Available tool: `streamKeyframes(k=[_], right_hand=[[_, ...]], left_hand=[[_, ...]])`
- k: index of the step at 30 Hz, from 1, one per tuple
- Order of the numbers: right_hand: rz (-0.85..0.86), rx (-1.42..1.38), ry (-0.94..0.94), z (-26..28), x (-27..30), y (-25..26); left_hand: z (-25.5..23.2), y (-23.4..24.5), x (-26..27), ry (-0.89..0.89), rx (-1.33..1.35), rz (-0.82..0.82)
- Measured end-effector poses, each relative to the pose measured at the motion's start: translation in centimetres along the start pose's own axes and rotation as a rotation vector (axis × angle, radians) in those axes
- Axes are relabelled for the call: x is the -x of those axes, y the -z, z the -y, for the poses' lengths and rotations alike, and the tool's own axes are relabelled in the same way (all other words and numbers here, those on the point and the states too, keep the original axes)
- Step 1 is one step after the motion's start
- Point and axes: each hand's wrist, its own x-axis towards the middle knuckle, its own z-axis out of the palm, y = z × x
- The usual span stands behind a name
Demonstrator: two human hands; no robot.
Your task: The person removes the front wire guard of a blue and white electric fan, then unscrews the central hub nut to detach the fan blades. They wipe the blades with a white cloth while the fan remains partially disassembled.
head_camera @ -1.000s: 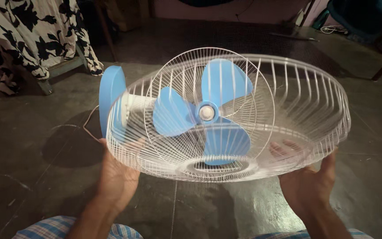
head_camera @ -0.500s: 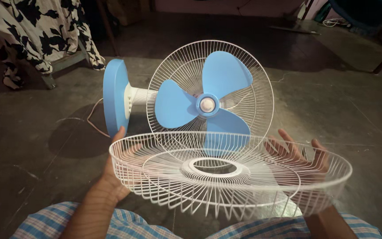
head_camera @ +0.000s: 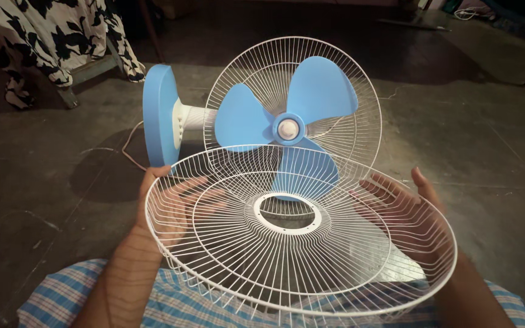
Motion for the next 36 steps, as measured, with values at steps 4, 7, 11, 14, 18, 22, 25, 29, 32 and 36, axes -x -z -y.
streamKeyframes(k=[4,7,11,14,18,22,25,29,32,36], right_hand=[[0.052,0.080,0.027,-0.2,-0.3,0.8],[0.066,0.119,0.045,-0.1,-1.0,1.8],[0.221,0.170,0.160,0.0,-1.5,2.9],[0.170,0.124,0.179,0.0,-2.1,2.6],[0.031,0.121,0.221,-0.2,-1.7,2.0],[0.046,0.197,0.215,-0.4,-1.5,1.5],[0.059,0.260,0.178,-1.1,-1.7,1.3],[0.047,0.274,0.136,-2.5,-2.8,1.5],[0.039,0.264,0.107,-3.3,-3.5,1.7],[0.114,0.286,0.114,-3.9,-3.2,1.1]], left_hand=[[0.0,0.0,1.0,-0.009,-0.052,-0.015],[-0.3,-0.3,1.8,0.041,-0.096,0.046],[-0.1,-0.7,3.5,-0.010,-0.110,0.030],[-0.2,-1.5,3.8,-0.115,-0.044,-0.031],[-0.7,-2.3,3.7,-0.206,-0.087,-0.033],[-1.0,-3.0,3.2,-0.289,-0.125,-0.070],[-0.8,-3.0,3.3,-0.349,-0.144,-0.079],[-0.3,-2.7,3.5,-0.388,-0.148,-0.099],[-0.2,-2.5,3.5,-0.419,-0.118,-0.118],[-0.1,-2.2,3.5,-0.471,-0.071,-0.162]])
